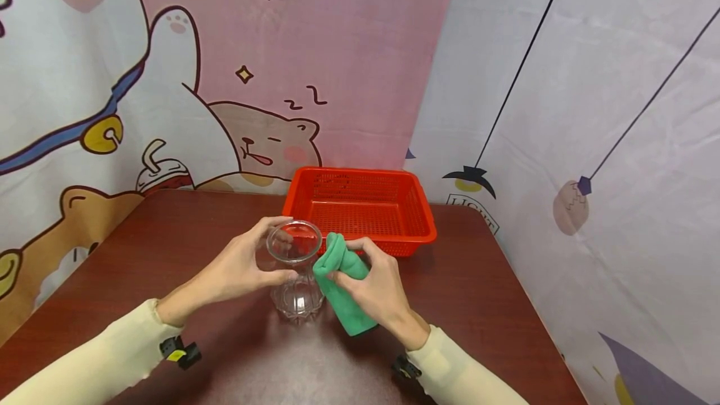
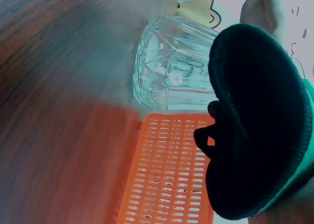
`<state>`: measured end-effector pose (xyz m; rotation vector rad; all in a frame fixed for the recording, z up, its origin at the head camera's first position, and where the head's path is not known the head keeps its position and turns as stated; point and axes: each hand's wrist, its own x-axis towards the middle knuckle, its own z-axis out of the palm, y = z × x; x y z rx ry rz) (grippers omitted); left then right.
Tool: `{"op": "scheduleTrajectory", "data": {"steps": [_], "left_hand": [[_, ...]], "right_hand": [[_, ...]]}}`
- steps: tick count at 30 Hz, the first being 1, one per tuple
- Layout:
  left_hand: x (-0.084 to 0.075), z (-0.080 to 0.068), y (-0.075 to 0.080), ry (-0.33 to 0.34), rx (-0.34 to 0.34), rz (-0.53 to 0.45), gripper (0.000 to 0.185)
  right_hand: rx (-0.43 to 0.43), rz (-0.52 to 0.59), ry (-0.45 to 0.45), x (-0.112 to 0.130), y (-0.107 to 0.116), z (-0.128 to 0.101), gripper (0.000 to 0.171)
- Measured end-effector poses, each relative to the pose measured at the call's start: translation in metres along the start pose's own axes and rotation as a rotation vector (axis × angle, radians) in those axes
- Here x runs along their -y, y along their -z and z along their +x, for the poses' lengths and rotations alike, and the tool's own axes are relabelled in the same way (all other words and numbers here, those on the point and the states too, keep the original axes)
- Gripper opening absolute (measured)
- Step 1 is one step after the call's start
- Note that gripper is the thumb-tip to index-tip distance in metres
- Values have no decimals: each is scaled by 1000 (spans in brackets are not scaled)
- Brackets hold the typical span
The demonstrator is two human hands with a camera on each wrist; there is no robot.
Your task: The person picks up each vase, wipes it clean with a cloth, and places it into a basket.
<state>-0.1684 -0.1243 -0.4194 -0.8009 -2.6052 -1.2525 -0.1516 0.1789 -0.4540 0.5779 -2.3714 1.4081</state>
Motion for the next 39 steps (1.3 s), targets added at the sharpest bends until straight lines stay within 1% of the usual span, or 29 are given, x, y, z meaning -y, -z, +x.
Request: {"op": "scheduleTrajectory", "data": {"steps": [2, 9, 13, 15, 20, 25, 30, 35, 37, 39], "left_hand": [[-2, -2, -3, 1, -27, 10, 98], [-9, -4, -14, 27, -108, 19, 92], [-9, -3, -15, 41, -116, 24, 90], [-8, -3, -13, 50, -103, 15, 89], [-3, -1, -6, 66, -39, -40, 85], [4, 2, 2, 55, 51, -106, 83], [11, 8, 10, 34, 154, -200, 79], [18, 13, 17, 26, 261, -333, 79], [20, 15, 18, 25, 292, -364, 78], [23, 17, 20, 17, 316, -371, 79]], "right_hand": [[1, -1, 1, 0, 0, 0, 51], [0, 3, 4, 0, -2, -1, 50], [-5, -1, 4, 0, -2, -2, 50], [-7, -2, 3, 0, -2, -2, 50], [-11, -5, 0, 0, 0, -1, 50], [-6, -10, -10, 0, 0, -2, 50], [-1, -6, 0, 0, 1, -2, 50], [14, -1, 13, 0, 1, -1, 51], [21, 5, 15, -1, 1, -2, 51], [27, 9, 18, -1, 1, -2, 51]]}}
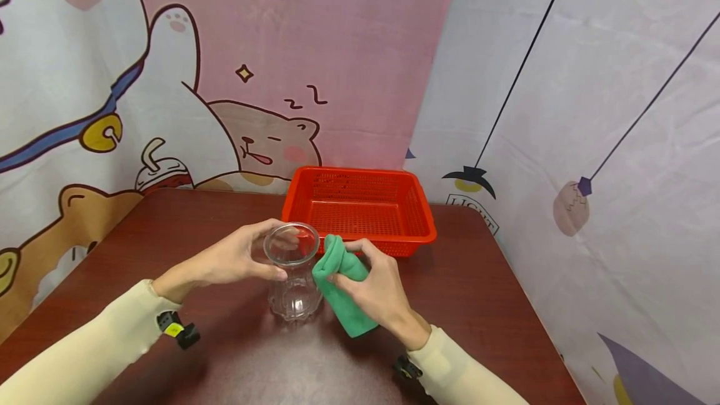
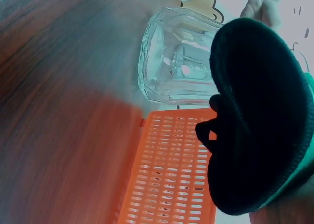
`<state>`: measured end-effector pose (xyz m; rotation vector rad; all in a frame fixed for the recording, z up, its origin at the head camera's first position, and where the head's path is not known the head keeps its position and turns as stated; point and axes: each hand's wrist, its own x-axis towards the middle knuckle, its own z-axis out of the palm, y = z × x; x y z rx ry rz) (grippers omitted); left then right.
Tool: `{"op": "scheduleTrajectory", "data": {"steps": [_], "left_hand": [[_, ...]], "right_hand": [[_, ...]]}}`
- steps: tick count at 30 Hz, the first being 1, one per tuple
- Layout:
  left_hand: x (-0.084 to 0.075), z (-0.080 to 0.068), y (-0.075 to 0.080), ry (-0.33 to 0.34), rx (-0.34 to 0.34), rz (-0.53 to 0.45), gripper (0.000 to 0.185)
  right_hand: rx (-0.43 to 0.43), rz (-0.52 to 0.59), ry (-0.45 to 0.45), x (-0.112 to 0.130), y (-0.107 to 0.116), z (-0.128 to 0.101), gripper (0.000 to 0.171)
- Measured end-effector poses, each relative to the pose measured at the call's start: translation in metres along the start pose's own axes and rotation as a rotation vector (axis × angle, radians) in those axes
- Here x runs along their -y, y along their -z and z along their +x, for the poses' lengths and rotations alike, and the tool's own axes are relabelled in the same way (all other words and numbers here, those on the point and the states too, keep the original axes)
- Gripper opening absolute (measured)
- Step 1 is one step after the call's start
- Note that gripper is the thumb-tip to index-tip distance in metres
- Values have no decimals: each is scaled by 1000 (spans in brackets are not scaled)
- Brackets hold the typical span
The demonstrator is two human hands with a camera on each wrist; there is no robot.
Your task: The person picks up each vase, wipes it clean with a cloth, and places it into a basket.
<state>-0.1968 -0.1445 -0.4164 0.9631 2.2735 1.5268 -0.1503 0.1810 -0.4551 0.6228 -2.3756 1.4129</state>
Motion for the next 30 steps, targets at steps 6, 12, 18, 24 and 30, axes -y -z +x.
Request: {"op": "scheduleTrajectory", "data": {"steps": [6, 12, 18, 24, 30], "left_hand": [[3, 5, 8, 19, 70, 3, 80], [4, 7, 14, -18, 116, 35, 80], [6, 6, 13, -15, 115, 28, 82], [6, 2, 9, -25, 87, 8, 85], [0, -4, 1, -53, 20, 21, 96]], "right_hand": [[9, 13, 6, -1, -1, -1, 52], [10, 16, 15, 0, -1, -1, 52], [10, 19, 29, 0, -2, -1, 52], [19, 26, 29, 0, -2, -1, 52], [23, 25, 35, 0, -2, -1, 53]]}}
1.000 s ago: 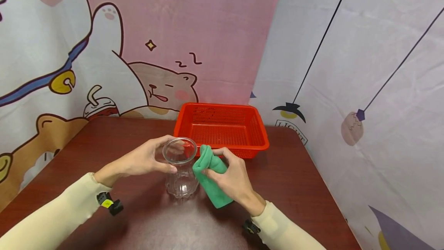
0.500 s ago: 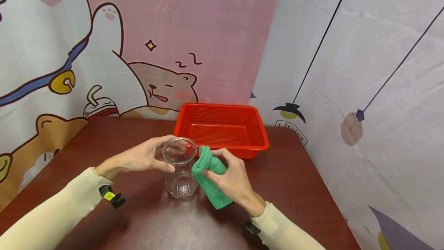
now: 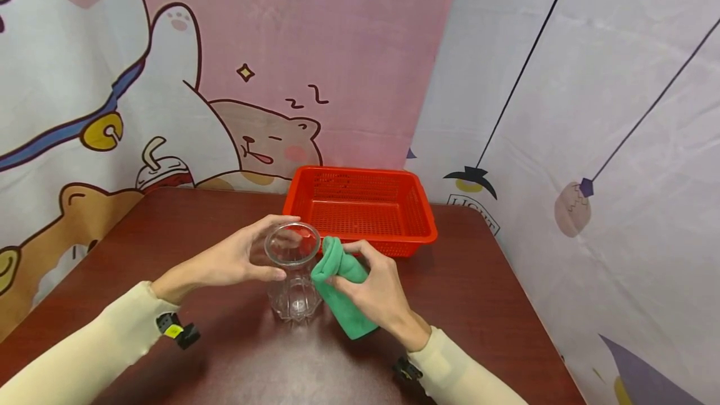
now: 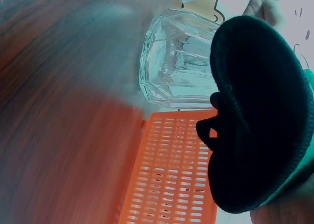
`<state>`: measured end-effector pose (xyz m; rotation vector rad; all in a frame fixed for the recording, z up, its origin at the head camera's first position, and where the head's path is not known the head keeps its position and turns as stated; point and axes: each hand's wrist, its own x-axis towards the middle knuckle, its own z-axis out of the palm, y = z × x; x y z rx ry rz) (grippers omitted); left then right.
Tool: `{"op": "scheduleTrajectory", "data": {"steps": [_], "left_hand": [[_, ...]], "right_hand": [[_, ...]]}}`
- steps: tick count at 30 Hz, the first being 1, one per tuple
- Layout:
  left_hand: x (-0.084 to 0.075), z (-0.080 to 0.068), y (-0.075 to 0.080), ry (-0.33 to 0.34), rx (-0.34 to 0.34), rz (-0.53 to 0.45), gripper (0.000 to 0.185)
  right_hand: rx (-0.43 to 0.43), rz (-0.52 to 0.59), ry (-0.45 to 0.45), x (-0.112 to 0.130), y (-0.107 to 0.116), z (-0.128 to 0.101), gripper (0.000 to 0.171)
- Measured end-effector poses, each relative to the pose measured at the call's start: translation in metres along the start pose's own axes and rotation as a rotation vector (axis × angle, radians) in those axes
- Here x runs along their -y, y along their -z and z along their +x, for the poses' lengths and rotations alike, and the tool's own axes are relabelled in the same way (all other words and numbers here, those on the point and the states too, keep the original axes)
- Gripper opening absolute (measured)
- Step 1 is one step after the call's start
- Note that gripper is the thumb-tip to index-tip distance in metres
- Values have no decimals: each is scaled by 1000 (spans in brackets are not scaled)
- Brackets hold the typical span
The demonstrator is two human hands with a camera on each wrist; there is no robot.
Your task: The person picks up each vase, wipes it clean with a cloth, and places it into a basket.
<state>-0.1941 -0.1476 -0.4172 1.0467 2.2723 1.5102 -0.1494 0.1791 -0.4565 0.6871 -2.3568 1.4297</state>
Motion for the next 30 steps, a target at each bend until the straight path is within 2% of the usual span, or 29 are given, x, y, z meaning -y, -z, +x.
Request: {"op": "scheduleTrajectory", "data": {"steps": [11, 16, 18, 25, 30], "left_hand": [[-14, -5, -26, -77, -223, 293, 112], [-15, -6, -33, -86, -281, 395, 112], [-15, -7, -34, -87, -283, 396, 112], [-15, -9, -34, -72, -240, 298, 115], [-12, -8, -32, -95, -222, 292, 113]], "right_hand": [[9, -15, -1, 0, -3, 2, 53], [14, -19, 6, 0, -6, 3, 56], [13, -19, 0, 1, -7, 4, 58], [9, -11, -17, 5, -11, 7, 63], [10, 4, -20, 6, -16, 9, 62]]}}
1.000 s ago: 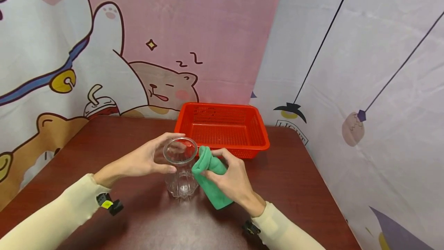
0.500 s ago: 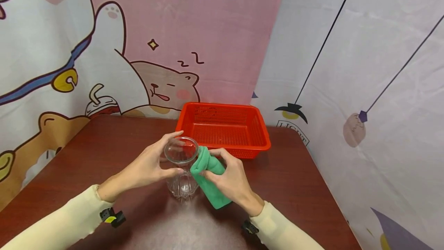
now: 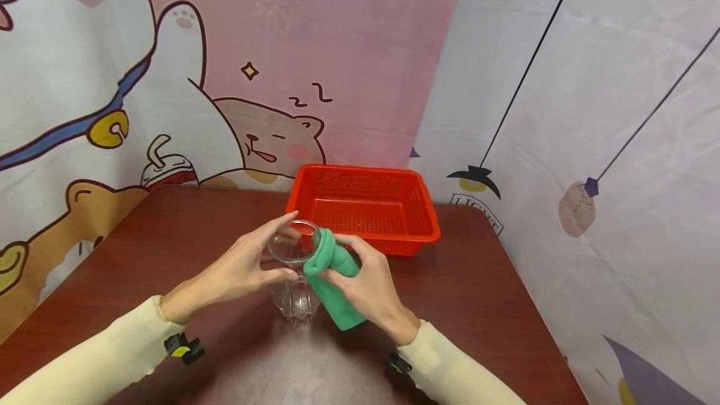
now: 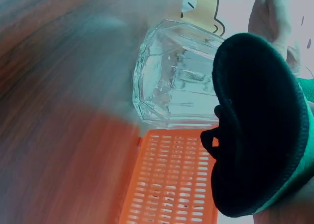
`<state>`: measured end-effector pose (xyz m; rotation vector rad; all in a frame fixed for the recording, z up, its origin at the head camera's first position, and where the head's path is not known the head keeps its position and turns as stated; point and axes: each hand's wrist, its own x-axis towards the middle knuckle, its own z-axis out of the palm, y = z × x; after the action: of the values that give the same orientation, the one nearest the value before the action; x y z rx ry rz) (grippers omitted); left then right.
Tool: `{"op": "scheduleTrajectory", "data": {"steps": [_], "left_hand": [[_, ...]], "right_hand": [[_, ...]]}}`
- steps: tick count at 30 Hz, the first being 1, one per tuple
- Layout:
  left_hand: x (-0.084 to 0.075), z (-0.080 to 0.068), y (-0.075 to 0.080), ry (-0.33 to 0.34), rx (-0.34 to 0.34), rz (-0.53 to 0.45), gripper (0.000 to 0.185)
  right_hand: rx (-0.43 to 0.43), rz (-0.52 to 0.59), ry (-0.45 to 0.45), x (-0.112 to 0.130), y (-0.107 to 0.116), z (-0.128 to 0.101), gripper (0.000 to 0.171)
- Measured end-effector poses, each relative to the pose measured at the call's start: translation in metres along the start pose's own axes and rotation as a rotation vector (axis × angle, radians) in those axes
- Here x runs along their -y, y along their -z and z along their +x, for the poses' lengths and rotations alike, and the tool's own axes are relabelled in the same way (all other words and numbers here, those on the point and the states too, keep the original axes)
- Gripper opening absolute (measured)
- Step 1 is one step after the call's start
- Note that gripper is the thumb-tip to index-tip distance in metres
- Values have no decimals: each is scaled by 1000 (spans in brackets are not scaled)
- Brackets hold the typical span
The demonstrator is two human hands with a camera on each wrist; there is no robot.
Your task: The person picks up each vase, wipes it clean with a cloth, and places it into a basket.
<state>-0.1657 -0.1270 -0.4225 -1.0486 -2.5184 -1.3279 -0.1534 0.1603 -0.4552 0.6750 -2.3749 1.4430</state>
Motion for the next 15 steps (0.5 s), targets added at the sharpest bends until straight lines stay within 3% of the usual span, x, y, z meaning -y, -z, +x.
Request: {"op": "scheduleTrajectory", "data": {"steps": [15], "left_hand": [[6, 2, 5, -40, 31, 59, 110]], "right_hand": [[11, -10, -29, -1, -6, 5, 49]]}}
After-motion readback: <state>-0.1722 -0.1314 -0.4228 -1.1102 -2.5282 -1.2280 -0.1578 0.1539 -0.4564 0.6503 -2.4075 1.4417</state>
